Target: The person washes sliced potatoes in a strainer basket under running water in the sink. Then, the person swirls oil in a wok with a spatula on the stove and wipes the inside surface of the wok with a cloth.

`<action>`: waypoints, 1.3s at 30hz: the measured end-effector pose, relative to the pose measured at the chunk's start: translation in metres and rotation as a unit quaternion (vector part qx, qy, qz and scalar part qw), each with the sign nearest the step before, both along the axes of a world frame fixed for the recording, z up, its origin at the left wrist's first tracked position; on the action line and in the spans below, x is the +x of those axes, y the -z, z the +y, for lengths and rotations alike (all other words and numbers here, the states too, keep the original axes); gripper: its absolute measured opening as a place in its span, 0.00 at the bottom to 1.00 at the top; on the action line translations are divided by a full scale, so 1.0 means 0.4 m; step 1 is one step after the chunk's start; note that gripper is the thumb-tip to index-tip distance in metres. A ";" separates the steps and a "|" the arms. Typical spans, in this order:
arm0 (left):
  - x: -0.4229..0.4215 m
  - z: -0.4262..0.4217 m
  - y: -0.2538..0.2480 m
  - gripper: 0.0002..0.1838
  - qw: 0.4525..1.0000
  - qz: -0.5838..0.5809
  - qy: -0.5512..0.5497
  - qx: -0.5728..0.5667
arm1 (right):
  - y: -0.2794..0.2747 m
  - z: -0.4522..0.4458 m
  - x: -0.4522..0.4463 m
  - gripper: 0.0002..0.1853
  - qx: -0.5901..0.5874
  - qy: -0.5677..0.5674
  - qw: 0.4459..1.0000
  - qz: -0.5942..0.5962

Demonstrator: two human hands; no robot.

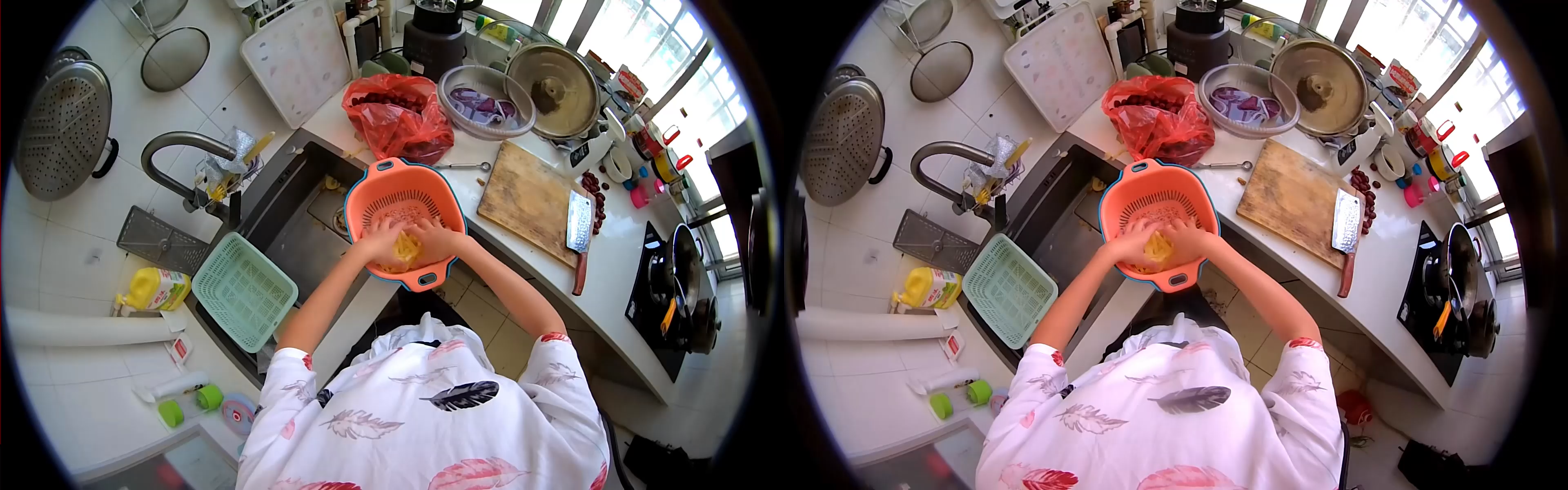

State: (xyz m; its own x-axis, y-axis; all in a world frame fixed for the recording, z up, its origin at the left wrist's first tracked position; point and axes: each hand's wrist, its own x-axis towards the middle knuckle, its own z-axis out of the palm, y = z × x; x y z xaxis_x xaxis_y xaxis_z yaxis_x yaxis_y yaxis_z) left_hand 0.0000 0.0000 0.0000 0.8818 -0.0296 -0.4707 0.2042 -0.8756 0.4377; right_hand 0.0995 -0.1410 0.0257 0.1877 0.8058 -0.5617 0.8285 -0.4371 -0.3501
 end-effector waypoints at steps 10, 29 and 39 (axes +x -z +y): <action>0.038 -0.038 -0.010 0.48 0.985 -0.067 -0.150 0.050 | 0.110 0.018 0.007 0.39 0.152 0.131 0.976 -0.085; 0.002 -0.039 -0.027 0.51 0.989 0.100 0.068 0.087 | 0.090 -0.010 0.026 0.49 0.041 -0.014 0.991 -0.124; 0.033 -0.042 0.036 0.46 0.991 0.070 -0.070 0.088 | 0.054 0.027 -0.019 0.41 -0.027 0.004 0.991 -0.131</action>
